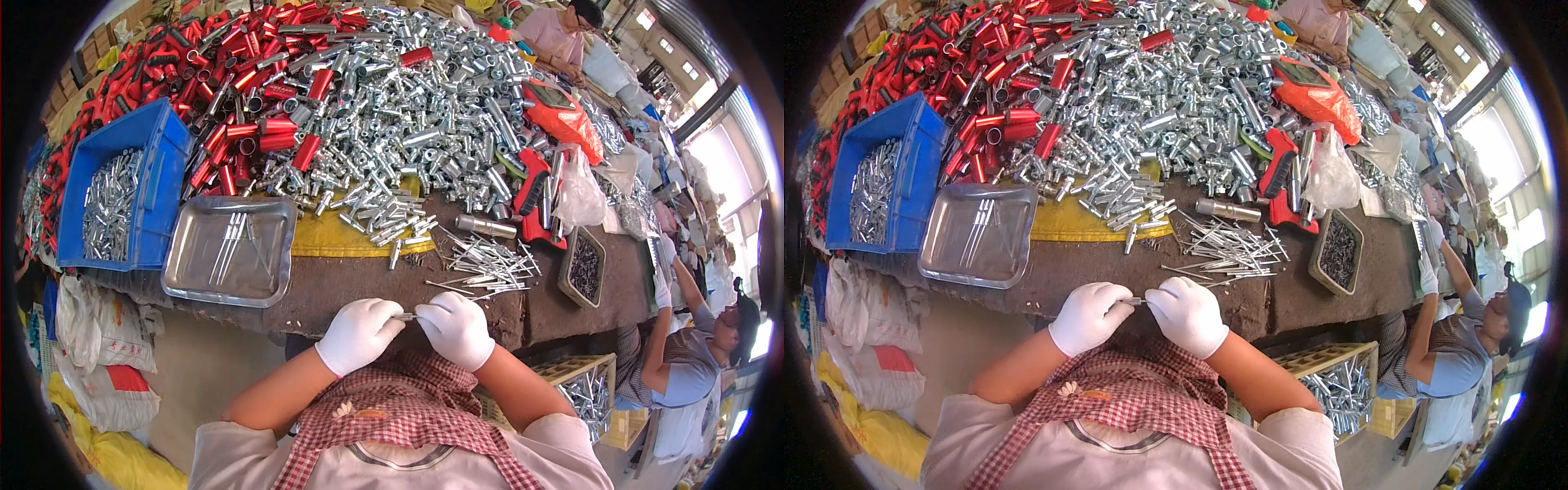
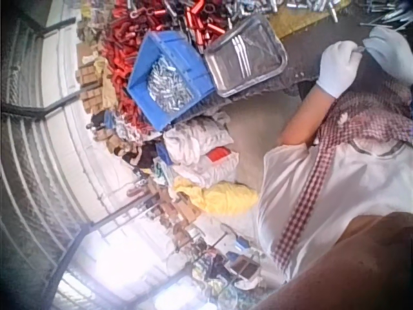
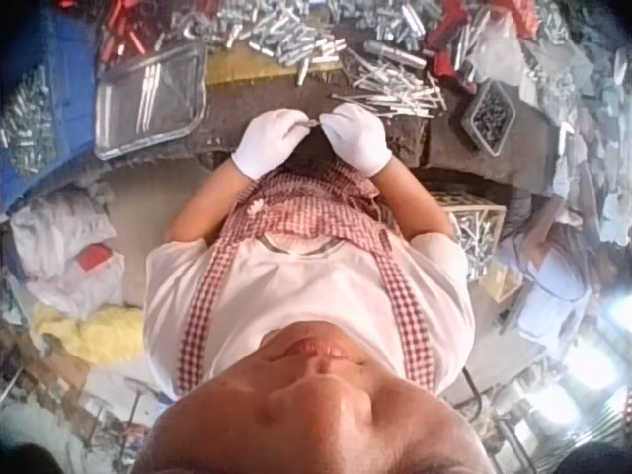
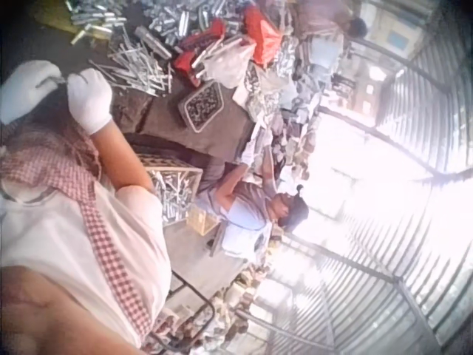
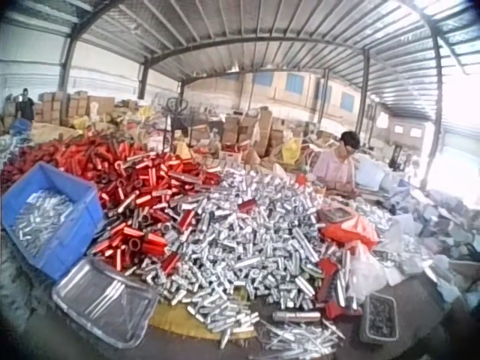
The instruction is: Assembling small silver hardware components by inserting pins into tubes at a workbench.
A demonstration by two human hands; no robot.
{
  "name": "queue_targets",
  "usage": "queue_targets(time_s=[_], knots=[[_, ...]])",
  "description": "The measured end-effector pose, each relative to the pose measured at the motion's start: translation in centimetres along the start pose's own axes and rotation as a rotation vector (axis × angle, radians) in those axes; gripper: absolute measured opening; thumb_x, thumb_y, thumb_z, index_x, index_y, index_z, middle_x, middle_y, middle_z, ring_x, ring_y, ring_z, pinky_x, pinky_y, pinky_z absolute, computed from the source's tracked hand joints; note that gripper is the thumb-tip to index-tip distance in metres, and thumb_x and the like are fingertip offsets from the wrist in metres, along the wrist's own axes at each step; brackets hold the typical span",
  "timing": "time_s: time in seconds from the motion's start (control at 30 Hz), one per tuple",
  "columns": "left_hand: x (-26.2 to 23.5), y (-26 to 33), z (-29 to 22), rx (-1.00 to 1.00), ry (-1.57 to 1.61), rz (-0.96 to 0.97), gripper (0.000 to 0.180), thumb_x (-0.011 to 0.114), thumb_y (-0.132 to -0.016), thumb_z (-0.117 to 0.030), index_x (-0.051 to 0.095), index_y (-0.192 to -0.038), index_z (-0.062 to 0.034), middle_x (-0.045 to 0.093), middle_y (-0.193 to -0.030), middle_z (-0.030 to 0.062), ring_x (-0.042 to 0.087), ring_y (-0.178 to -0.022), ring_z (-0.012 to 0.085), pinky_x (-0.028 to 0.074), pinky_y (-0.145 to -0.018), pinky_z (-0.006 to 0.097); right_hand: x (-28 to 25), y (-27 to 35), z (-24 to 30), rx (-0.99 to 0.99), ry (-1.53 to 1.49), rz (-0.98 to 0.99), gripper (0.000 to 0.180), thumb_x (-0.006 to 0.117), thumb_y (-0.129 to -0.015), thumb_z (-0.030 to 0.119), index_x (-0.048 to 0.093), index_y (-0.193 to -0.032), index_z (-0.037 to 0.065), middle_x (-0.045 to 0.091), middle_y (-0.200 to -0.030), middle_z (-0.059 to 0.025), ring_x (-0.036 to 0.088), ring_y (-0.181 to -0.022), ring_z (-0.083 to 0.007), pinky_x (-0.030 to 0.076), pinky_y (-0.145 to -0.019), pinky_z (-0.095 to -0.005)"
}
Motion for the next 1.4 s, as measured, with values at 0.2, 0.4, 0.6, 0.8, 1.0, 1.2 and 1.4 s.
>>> queue_targets(time_s=[0.2, 0.4, 0.6, 0.8, 1.0, 1.2, 1.4], knots=[[-0.6, -0.3, 0.8, -0.024, -0.073, -0.124, 0.011, 0.071, -0.083, -0.013, 0.066, -0.091, -0.0062, 0.068, -0.082, 0.0140, 0.067, -0.078, 0.0358, 0.052, -0.070, 0.046, -1.4, -1.7, -6.9, 0.514, -0.321, 0.004, 0.022, 0.074, -0.083, 0.016, 0.074, -0.100, 0.002, 0.072, -0.095, -0.0172, 0.069, -0.089, -0.0331, 0.055, -0.080, -0.0385], [-0.2, -0.3, 0.1, 0.032, -0.130, -0.144, 0.011, 0.071, -0.083, -0.015, 0.064, -0.088, -0.0084, 0.064, -0.076, 0.0115, 0.064, -0.073, 0.0335, 0.050, -0.067, 0.046, 1.9, -5.8, -8.2, 0.519, 0.214, 0.573, 0.022, 0.063, -0.086, 0.025, 0.076, -0.091, 0.008, 0.073, -0.095, -0.0172, 0.070, -0.087, -0.0362, 0.055, -0.079, -0.0464], [-0.1, -0.2, 0.1, 0.043, -0.132, -0.133, 0.012, 0.072, -0.082, -0.014, 0.064, -0.088, -0.0081, 0.065, -0.077, 0.0107, 0.063, -0.074, 0.0330, 0.051, -0.067, 0.045, 2.9, -6.1, -8.3, 0.473, 0.317, 0.655, 0.020, 0.060, -0.086, 0.024, 0.072, -0.093, 0.009, 0.071, -0.091, -0.0176, 0.070, -0.085, -0.0376, 0.055, -0.078, -0.0484], [-0.3, -0.6, -0.2, 0.142, -0.192, -0.191, 0.015, 0.075, -0.075, -0.010, 0.066, -0.086, -0.0083, 0.065, -0.081, 0.0088, 0.061, -0.078, 0.0320, 0.049, -0.072, 0.044, -3.2, -3.6, -5.2, 0.421, -0.175, 0.011, 0.008, 0.064, -0.086, 0.003, 0.061, -0.094, 0.003, 0.068, -0.085, -0.0157, 0.068, -0.079, -0.0356, 0.053, -0.072, -0.0409], [0.1, -1.0, -0.3, 0.112, -0.300, -0.158, 0.013, 0.076, -0.072, -0.013, 0.066, -0.080, -0.0100, 0.059, -0.080, 0.0061, 0.057, -0.083, 0.0301, 0.047, -0.073, 0.043, -1.5, -0.1, -2.2, 0.278, -0.252, 0.051, 0.013, 0.071, -0.082, 0.000, 0.073, -0.094, 0.004, 0.073, -0.092, -0.0138, 0.071, -0.084, -0.0312, 0.057, -0.074, -0.0371], [0.5, -0.9, -0.1, 0.086, -0.354, -0.137, 0.013, 0.076, -0.072, -0.015, 0.071, -0.083, -0.0117, 0.059, -0.080, 0.0039, 0.057, -0.083, 0.0279, 0.047, -0.073, 0.042, 0.9, 0.2, -1.2, 0.105, -0.151, -0.088, 0.014, 0.080, -0.074, 0.007, 0.071, -0.085, 0.008, 0.073, -0.089, -0.0075, 0.069, -0.079, -0.0284, 0.056, -0.069, -0.0371], [0.7, -1.1, -0.1, 0.090, -0.350, -0.125, 0.012, 0.077, -0.072, -0.015, 0.073, -0.082, -0.0115, 0.060, -0.080, 0.0036, 0.057, -0.083, 0.0273, 0.047, -0.073, 0.042, 1.8, -1.0, -0.6, -0.104, 0.028, -0.087, 0.015, 0.076, -0.067, 0.014, 0.069, -0.080, 0.014, 0.064, -0.086, 0.0009, 0.061, -0.079, -0.0205, 0.050, -0.079, -0.0366]])
Point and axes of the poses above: each hand's wrist, its own y-axis away from the middle knuckle, its own x-axis out of the palm, z = x × y, the point moved 6 cm from there along -y, towards the middle knuckle
